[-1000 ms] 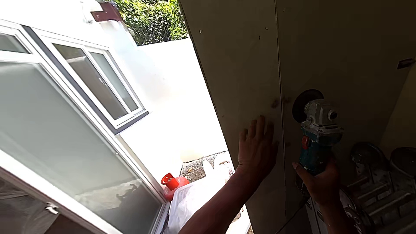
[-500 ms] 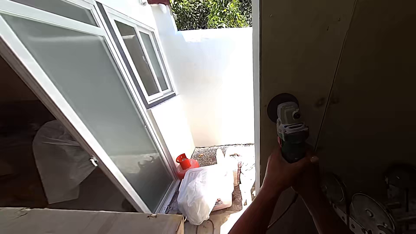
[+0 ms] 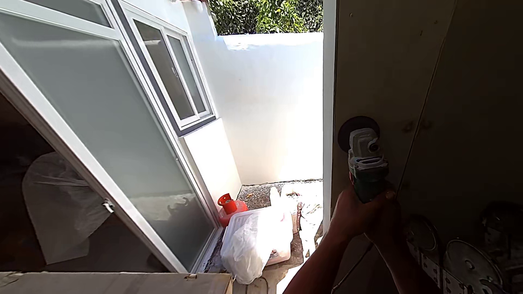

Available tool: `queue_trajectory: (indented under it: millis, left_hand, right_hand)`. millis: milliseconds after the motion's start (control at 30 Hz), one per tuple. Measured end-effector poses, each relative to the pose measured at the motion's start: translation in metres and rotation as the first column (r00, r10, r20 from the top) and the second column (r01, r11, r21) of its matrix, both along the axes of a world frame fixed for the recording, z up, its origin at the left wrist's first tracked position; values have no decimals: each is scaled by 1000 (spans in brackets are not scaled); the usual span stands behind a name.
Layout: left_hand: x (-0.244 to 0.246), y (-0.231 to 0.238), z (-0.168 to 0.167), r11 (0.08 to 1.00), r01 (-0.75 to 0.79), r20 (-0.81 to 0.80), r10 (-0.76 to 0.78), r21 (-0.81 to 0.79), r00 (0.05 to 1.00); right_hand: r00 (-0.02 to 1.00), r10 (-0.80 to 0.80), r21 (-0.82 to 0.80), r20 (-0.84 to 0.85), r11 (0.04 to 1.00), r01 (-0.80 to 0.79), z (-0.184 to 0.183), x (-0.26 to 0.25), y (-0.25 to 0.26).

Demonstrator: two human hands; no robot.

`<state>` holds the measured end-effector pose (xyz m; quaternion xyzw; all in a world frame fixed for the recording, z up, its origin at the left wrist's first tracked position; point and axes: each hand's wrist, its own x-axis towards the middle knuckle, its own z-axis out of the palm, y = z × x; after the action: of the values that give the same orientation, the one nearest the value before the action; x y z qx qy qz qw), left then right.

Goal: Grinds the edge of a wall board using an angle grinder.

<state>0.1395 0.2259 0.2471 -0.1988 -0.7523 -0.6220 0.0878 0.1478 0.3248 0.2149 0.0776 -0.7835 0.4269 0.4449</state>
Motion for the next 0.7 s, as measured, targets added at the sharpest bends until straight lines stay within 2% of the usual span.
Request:
queue_trajectory:
  millis: [233,433,567,700]
  left_hand:
    - [-1,6,15,999,31,-36,-29,39,999]
    - [2,6,7,993,25,-34,-21,118,999]
    - [0,6,10,996,56,-20,-55,68,998]
    - [-1,7,15,995,54,-38,-51,84,998]
  right_hand:
    - [994,-48,59,-102,997,54,14,-4,6]
    - [996,-40,113,-78,992,49,12,-1,8]
    - [994,-57,60,-91,996,63,10,0,6]
    - [993,-55,109,-105,992,67,21,0,9]
